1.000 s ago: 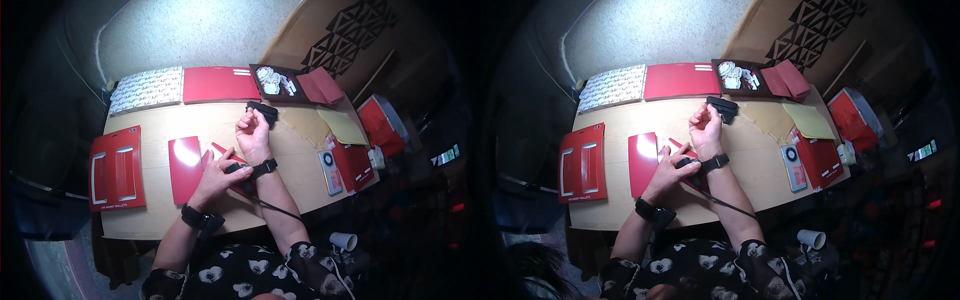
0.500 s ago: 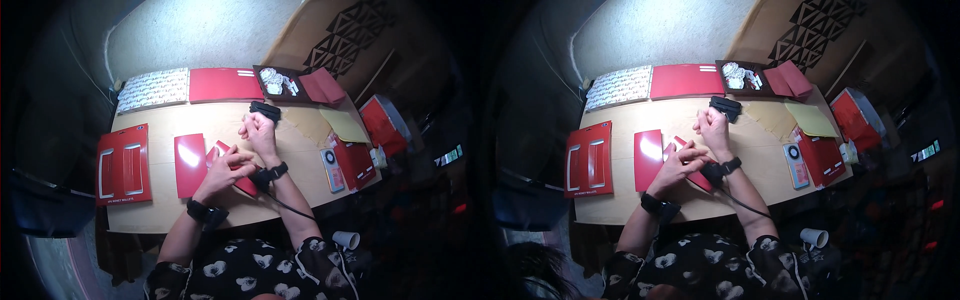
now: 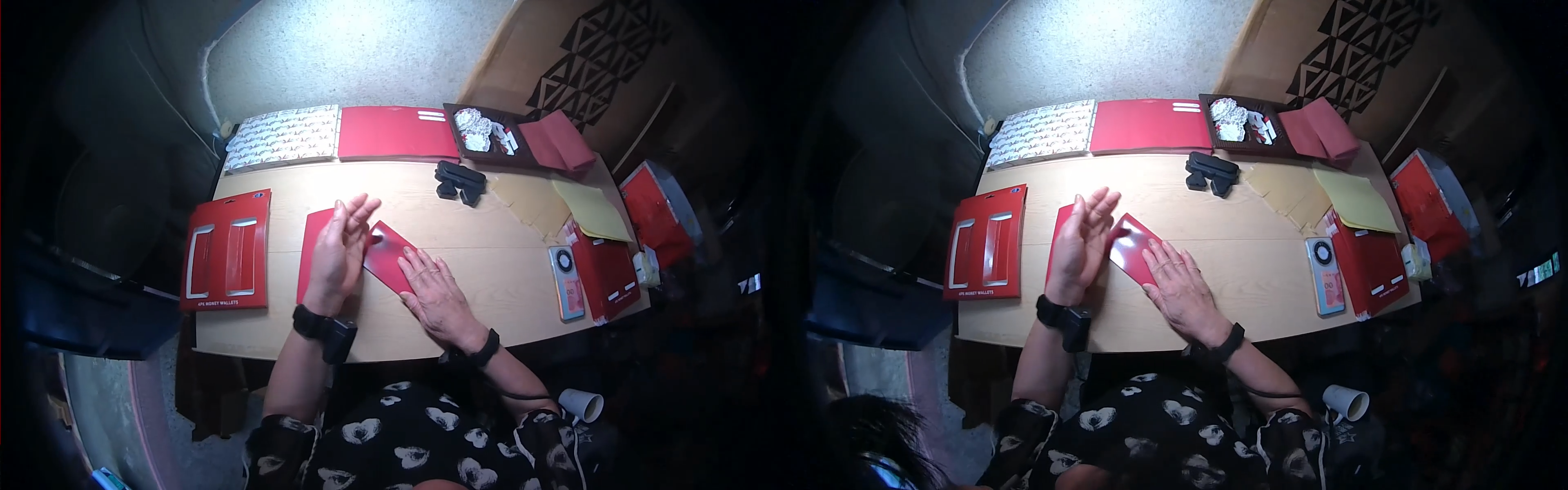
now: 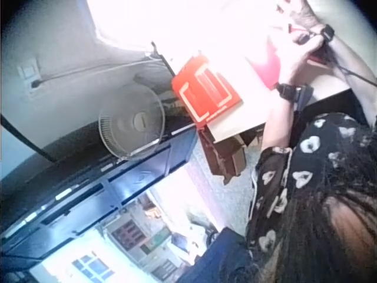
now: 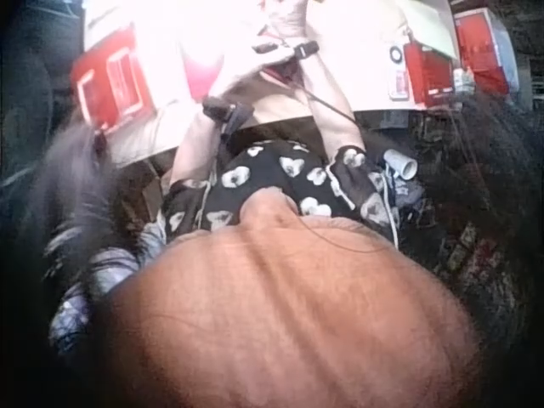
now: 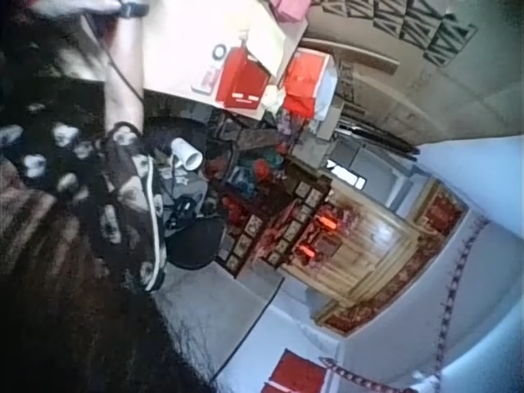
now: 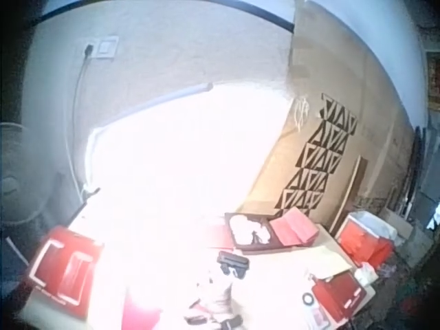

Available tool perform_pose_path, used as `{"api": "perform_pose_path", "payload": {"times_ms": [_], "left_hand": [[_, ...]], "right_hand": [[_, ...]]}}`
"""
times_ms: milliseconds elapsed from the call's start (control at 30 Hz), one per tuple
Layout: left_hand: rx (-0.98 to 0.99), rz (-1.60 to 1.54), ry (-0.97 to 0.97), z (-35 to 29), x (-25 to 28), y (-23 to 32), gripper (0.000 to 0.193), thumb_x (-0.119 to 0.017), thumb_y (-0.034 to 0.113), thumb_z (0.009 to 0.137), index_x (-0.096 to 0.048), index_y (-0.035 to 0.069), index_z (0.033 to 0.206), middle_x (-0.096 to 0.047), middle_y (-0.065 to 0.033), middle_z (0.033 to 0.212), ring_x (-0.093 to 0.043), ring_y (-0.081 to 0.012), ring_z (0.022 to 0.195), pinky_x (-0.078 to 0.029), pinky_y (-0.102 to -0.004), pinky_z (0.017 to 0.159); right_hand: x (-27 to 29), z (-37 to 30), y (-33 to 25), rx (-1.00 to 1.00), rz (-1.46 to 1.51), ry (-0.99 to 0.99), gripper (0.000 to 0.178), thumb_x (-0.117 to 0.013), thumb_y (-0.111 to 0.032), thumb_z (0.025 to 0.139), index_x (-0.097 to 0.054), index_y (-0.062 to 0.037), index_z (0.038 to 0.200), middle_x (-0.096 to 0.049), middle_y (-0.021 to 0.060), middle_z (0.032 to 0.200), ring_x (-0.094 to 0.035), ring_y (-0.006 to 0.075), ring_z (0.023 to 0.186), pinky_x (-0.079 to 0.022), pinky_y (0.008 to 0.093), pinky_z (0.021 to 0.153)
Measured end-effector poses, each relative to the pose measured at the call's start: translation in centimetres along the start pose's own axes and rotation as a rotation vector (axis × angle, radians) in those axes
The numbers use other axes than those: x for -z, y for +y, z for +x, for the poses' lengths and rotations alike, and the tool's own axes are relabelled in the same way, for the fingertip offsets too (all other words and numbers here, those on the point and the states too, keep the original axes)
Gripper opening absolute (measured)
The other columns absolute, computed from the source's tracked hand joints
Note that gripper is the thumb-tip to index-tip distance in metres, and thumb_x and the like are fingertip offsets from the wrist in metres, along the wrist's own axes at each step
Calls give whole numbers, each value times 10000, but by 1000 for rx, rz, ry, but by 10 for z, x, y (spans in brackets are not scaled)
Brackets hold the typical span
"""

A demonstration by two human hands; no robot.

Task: Checking, folding, and sorting red money wallets on a table.

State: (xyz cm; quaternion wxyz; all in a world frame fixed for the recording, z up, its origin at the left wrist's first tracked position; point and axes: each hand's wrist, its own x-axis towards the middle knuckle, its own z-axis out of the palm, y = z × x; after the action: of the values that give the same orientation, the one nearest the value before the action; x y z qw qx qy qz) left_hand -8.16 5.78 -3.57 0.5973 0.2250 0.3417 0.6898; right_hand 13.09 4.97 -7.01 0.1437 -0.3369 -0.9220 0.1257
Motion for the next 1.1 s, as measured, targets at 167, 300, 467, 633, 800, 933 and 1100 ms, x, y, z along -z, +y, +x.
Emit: {"api": "perform_pose_path", "payload": {"times_ms": [167, 300, 467, 633, 800, 933, 1100], "left_hand": [[-187, 96, 14, -14, 6, 36, 393, -339, 144, 1102, -412, -40, 1441, -561, -181, 1374, -492, -230, 1356, -382, -383, 1176], [-346, 258, 82, -23, 18, 56, 331, -417, 70, 1073, -506, -13, 1381, -599, -171, 1322, -552, -232, 1299, -444, -389, 1143], [-548, 1518, -73, -48, 38, 60, 235, -566, 61, 1004, -687, 27, 1203, -651, -129, 1299, -595, -280, 1255, -475, -386, 1087], [-526, 1854, -194, -50, 71, 32, 410, -606, 227, 988, -580, 40, 1352, -548, -128, 1426, -487, -310, 1328, -409, -428, 1075], [-543, 1962, -135, -47, 60, 14, 461, -595, 272, 986, -550, 35, 1379, -510, -129, 1406, -476, -318, 1263, -429, -433, 1021], [-467, 2079, -85, -44, 49, 2, 523, -565, 307, 990, -494, 25, 1424, -449, -147, 1416, -449, -298, 1231, -403, -448, 1015], [-413, 2136, -159, -36, 65, -6, 610, -469, 392, 1024, -378, 36, 1511, -197, -229, 1631, -108, -430, 1530, -97, -577, 1229]], "right_hand": [[-3, 1, -2, 12, -19, 15, 603, -460, -347, 1047, -330, -19, 1536, -296, 186, 1614, -265, 331, 1504, -189, 486, 1226], [-1, 0, -1, -10, -31, -4, 591, -455, -338, 1050, -336, -18, 1533, -309, 189, 1606, -265, 326, 1504, -189, 481, 1225], [0, 6, 3, -30, 126, 76, 491, -532, -259, 1021, -482, -26, 1451, -338, 255, 1561, -317, 383, 1465, -234, 464, 1214], [18, 12, -6, -85, 40, 129, 466, -664, -238, 940, -573, -19, 1341, -463, 265, 1427, -469, 386, 1307, -374, 476, 1097], [29, 19, 2, -363, 114, 68, 644, -827, -321, 790, -578, 55, 1250, -554, 232, 1223, -549, 345, 1127, -454, 431, 988], [30, 29, 19, -413, 214, 68, 619, -859, -345, 753, -576, 27, 1159, -616, 237, 1091, -615, 384, 1028, -502, 443, 900], [24, 31, 42, -508, 392, 38, 456, -821, -347, 798, -610, 28, 950, -674, 209, 783, -686, 365, 760, -533, 451, 709]]}}
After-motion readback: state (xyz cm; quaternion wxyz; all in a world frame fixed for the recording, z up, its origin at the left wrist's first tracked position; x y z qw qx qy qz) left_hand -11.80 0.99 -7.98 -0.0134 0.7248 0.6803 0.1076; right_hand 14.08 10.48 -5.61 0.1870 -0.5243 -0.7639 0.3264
